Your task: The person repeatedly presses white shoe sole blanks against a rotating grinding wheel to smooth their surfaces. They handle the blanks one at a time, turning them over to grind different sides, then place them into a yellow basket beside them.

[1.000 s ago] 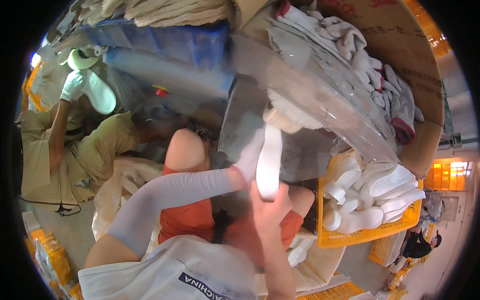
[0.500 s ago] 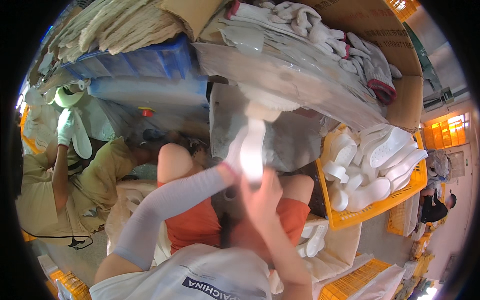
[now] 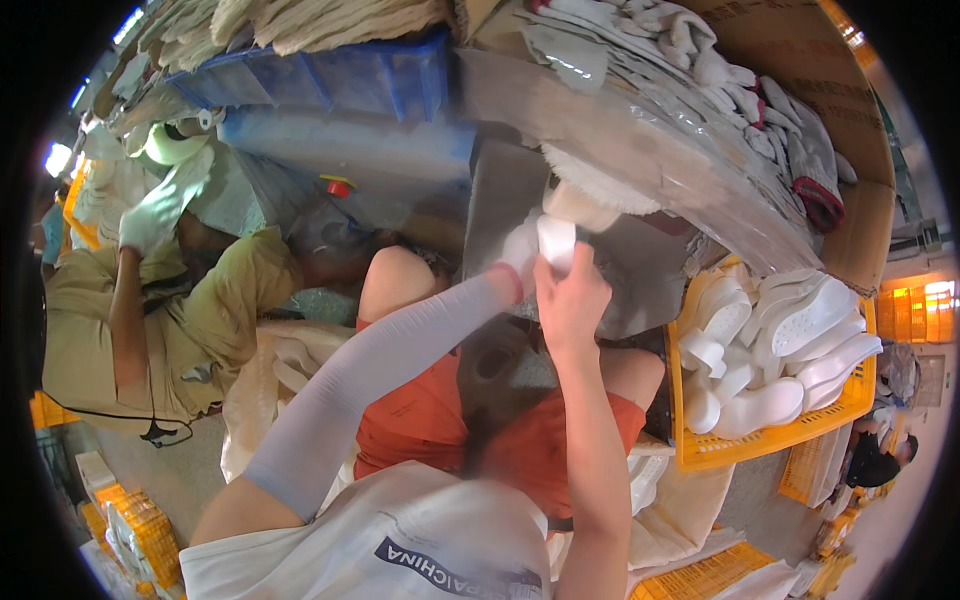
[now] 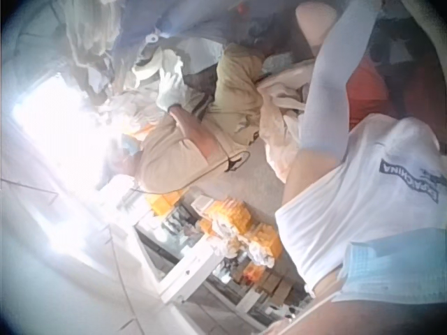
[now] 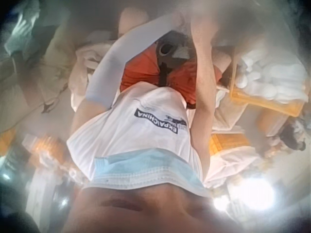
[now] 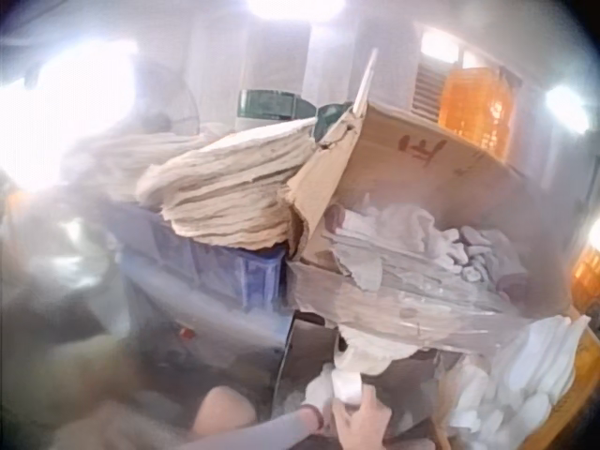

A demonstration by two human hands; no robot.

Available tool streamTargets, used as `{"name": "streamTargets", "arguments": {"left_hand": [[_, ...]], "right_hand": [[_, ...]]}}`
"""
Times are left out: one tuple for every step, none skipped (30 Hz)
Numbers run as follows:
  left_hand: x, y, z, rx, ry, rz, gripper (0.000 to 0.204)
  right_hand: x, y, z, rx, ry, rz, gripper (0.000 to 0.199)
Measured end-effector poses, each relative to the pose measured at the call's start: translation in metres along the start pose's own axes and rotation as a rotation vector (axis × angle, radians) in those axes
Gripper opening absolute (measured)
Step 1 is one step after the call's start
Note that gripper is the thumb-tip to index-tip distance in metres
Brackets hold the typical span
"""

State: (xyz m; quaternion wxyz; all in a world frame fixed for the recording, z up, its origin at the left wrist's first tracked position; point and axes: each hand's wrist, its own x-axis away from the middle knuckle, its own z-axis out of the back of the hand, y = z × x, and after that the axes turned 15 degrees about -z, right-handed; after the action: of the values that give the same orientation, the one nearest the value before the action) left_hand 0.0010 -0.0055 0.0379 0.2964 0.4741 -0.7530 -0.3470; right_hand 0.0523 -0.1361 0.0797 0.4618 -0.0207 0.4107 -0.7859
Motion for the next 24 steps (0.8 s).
{"name": "streamTargets", "arguments": {"left_hand": [[-0.006,-0.006,-0.004,-0.001,0.141,0.041,0.048],[-0.009,-0.010,-0.005,0.111,0.175,-0.003,0.050],[-0.008,-0.016,-0.010,0.299,0.181,0.030,0.051],[-0.003,-0.019,-0.014,0.388,0.144,-0.007,0.050],[0.001,-0.022,-0.018,0.482,0.117,0.041,0.049],[0.006,-0.023,-0.022,0.572,0.121,0.157,0.050],[0.008,-0.022,-0.024,0.668,0.095,0.223,0.050],[0.009,-0.021,-0.025,0.620,0.129,0.318,0.050],[0.006,-0.018,-0.025,0.546,0.178,0.386,0.050],[0.002,-0.015,-0.024,0.491,0.187,0.405,0.050],[-0.004,-0.010,-0.023,0.360,0.222,0.395,0.051],[-0.009,-0.006,-0.020,0.181,0.191,0.273,0.052],[-0.013,-0.002,-0.019,-0.028,0.131,0.145,0.053],[-0.016,0.002,-0.016,-0.128,0.036,0.062,0.054],[-0.016,0.004,-0.017,-0.348,-0.016,0.030,0.055],[-0.017,0.007,-0.014,-0.512,-0.045,0.020,0.056],[-0.014,0.006,-0.015,-0.517,0.038,0.038,0.059],[-0.014,0.007,-0.012,-0.355,0.118,0.106,0.062],[-0.010,0.004,-0.013,-0.065,0.278,0.199,0.065],[-0.011,0.002,-0.009,-0.291,0.206,0.072,0.068],[-0.009,-0.004,-0.008,-0.442,0.123,-0.035,0.072],[-0.009,-0.009,-0.004,-0.503,0.080,-0.181,0.075],[-0.013,-0.014,-0.002,-0.295,0.122,-0.086,0.074],[-0.012,-0.020,0.001,-0.121,0.163,0.038,0.073]], "right_hand": [[-0.011,0.005,-0.008,0.060,-0.024,-0.121,0.031],[-0.023,0.001,-0.010,0.089,-0.009,-0.133,0.030],[-0.029,-0.008,-0.007,0.103,0.031,-0.102,0.029],[-0.034,-0.025,0.001,0.261,0.050,-0.121,0.031],[-0.034,-0.040,0.010,0.156,-0.022,-0.203,0.033],[-0.036,-0.055,0.021,0.029,-0.079,-0.222,0.036],[-0.034,-0.064,0.030,-0.118,-0.129,-0.195,0.038],[-0.030,-0.073,0.040,-0.226,-0.230,-0.251,0.042],[-0.027,-0.075,0.049,-0.299,-0.344,-0.287,0.045],[-0.022,-0.079,0.053,-0.293,-0.418,-0.393,0.049],[-0.016,-0.081,0.059,-0.291,-0.437,-0.493,0.054],[-0.011,-0.080,0.058,-0.048,-0.542,-0.589,0.063],[-0.004,-0.081,0.055,0.193,-0.334,-0.071,0.054],[-0.009,-0.080,0.049,0.244,-0.292,-0.071,0.046],[-0.010,-0.082,0.048,0.337,-0.296,-0.142,0.039],[-0.019,-0.084,0.048,0.247,-0.272,-0.143,0.033],[-0.022,-0.089,0.053,0.166,-0.251,-0.140,0.029],[-0.023,-0.099,0.062,0.144,-0.239,-0.119,0.025],[-0.009,-0.108,0.072,0.180,-0.242,-0.158,0.022],[0.000,-0.117,0.082,0.059,-0.258,-0.127,0.020],[0.011,-0.125,0.090,-0.026,-0.250,-0.153,0.018],[0.015,-0.127,0.092,-0.036,-0.177,-0.053,0.018],[0.019,-0.128,0.091,-0.058,-0.123,0.047,0.018],[0.017,-0.122,0.087,0.044,-0.069,0.077,0.015]]}}
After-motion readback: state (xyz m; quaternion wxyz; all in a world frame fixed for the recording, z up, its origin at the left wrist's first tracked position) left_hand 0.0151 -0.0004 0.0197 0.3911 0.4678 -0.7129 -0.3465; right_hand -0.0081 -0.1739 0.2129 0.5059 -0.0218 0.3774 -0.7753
